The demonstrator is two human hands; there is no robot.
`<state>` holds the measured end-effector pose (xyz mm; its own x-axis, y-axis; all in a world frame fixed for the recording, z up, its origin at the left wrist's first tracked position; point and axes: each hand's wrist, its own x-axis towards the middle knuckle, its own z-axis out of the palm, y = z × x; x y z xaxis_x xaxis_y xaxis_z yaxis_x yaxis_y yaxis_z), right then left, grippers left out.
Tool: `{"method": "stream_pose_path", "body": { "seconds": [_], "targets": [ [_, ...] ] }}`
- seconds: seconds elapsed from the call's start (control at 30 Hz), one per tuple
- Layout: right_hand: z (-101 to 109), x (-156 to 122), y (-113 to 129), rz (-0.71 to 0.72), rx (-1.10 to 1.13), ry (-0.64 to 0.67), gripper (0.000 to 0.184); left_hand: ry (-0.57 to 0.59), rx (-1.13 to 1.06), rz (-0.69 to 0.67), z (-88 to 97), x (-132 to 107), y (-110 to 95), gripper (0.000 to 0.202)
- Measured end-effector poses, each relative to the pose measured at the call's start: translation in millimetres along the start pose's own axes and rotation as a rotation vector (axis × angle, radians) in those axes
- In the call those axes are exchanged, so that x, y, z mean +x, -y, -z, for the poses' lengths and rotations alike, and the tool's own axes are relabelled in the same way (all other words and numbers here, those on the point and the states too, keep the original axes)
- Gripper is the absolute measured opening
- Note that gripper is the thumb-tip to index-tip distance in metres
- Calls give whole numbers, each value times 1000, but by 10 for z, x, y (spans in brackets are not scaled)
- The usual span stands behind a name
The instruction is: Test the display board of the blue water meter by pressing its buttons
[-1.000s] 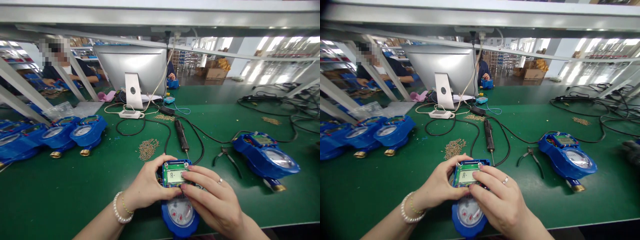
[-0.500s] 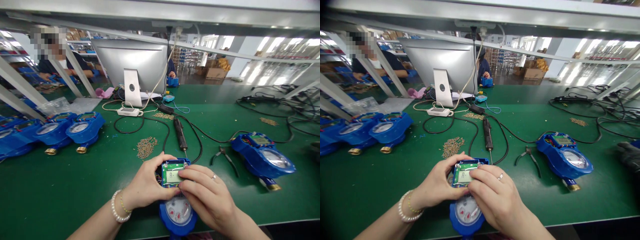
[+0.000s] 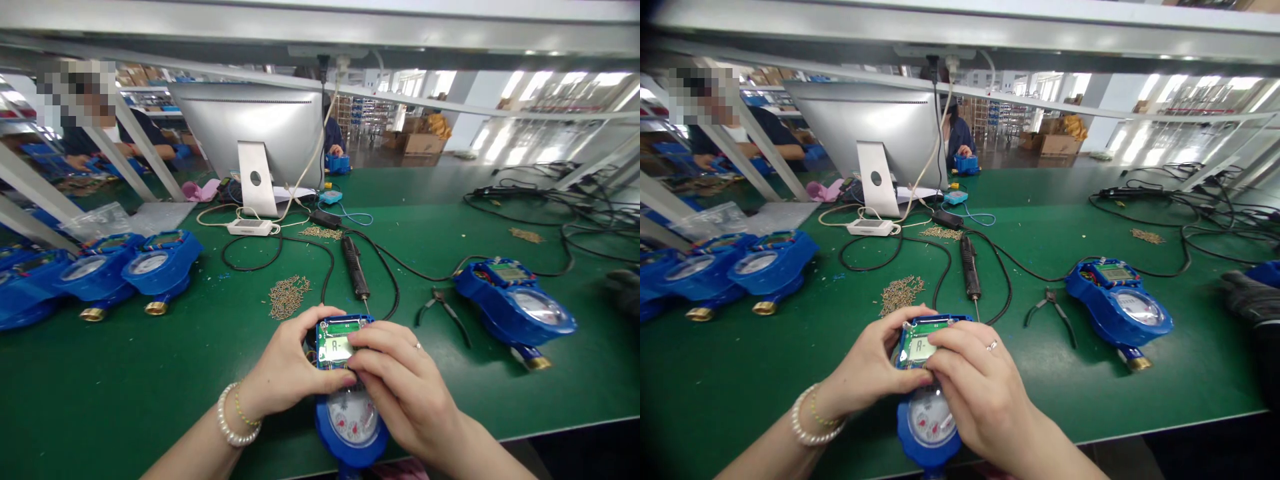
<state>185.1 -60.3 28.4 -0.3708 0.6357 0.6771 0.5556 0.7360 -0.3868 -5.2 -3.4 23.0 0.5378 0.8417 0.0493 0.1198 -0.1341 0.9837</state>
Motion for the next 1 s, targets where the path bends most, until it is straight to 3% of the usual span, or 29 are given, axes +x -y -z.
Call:
{"method": "stream_pose_path", "body": {
  "seconds": [0.13, 0.33, 0.77, 1.0],
  "targets": [
    [-15, 10, 2, 22, -23, 4, 25, 7, 41, 2, 13, -1, 5, 59],
    [-9, -15, -15, -81, 37, -90, 14, 16, 80, -36, 15, -40, 19, 61],
    [116, -44, -76, 162, -162, -26, 20, 20, 56, 5, -3, -34, -33, 59],
    [112, -10, -96, 194, -195, -35, 18, 26, 42, 7, -7, -24, -24, 58]
  ]
}}
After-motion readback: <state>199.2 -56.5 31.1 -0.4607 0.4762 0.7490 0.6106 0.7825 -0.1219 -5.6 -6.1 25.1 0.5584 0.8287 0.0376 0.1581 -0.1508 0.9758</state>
